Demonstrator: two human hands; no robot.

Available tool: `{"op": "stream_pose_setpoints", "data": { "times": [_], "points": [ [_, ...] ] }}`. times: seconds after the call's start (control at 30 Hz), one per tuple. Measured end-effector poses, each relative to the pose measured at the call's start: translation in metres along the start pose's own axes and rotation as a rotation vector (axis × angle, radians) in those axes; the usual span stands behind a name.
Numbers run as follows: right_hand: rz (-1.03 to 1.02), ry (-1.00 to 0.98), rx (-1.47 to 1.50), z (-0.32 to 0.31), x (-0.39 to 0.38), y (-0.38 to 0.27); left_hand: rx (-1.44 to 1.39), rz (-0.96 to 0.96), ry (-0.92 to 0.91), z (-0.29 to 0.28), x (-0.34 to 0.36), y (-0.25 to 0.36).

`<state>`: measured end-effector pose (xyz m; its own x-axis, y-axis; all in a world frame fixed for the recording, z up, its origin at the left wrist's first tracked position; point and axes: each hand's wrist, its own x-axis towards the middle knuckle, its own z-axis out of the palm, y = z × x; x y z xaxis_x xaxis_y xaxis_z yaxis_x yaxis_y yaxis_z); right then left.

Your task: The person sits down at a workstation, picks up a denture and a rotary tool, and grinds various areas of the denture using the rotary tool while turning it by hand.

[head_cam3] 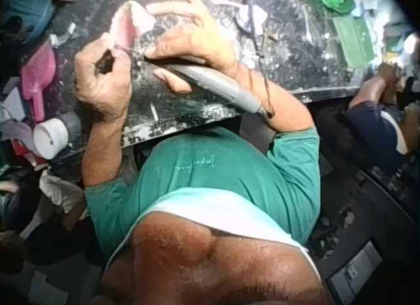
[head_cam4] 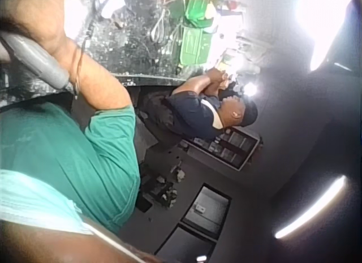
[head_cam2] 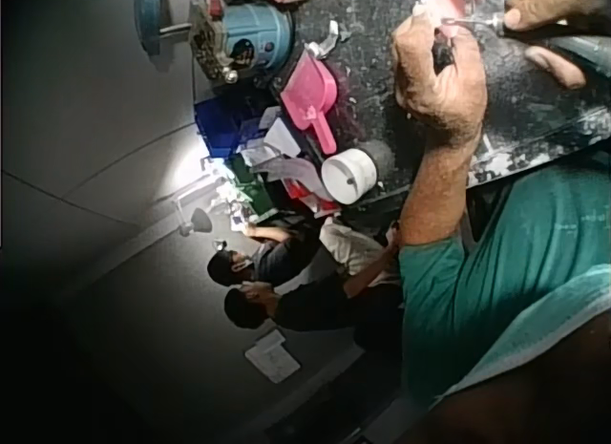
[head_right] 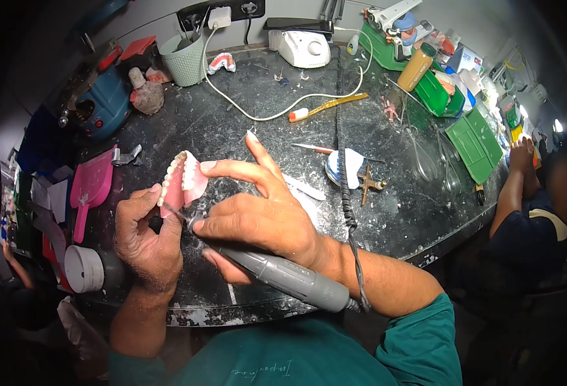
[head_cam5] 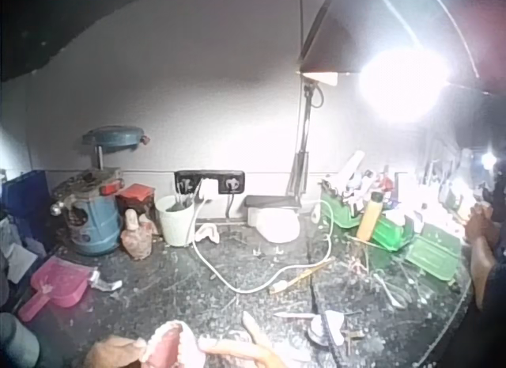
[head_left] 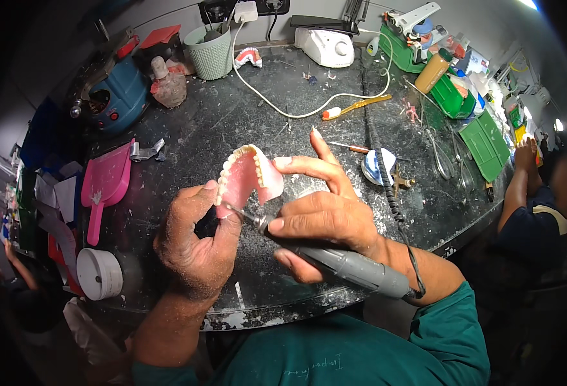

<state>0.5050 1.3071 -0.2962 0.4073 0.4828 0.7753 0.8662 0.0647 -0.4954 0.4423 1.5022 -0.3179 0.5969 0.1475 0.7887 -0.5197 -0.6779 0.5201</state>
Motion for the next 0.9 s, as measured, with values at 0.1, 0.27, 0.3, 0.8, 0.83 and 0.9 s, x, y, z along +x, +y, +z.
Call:
{"op": "stream_pose_setpoints", "data": {
  "times": [0.1, 0.27, 0.3, 0.8, 0.83, 0.9],
  "points": [
    [-0.027, -0.030, 0.002, -0.0027, 0.0001, 0.0000, -0.008, 0.001, 0.005, 0.0005, 0.0008, 0.0000],
    [-0.057, -0.060, 0.023, -0.0041, 0.0035, -0.0025, -0.011, -0.020, 0.002, -0.0021, -0.0014, 0.0008],
    [-0.050, -0.077, 0.013, -0.0057, 0.0034, -0.0032, -0.064, -0.053, 0.005, -0.0009, -0.0030, 0.0030],
    [-0.084, -0.073, 0.031, -0.0050, 0.0015, -0.0007, -0.132, -0.049, -0.018, -0.0031, -0.0040, 0.0015],
    [-0.060, -0.055, 0.035, -0.0031, 0.0009, -0.0008, -0.134, -0.042, -0.014, -0.0032, -0.0044, 0.0013],
    [-0.036, -0.038, 0.034, -0.0028, 0.0006, -0.0017, -0.139, -0.051, -0.015, -0.0026, -0.0045, 0.0014]
  ]
}}
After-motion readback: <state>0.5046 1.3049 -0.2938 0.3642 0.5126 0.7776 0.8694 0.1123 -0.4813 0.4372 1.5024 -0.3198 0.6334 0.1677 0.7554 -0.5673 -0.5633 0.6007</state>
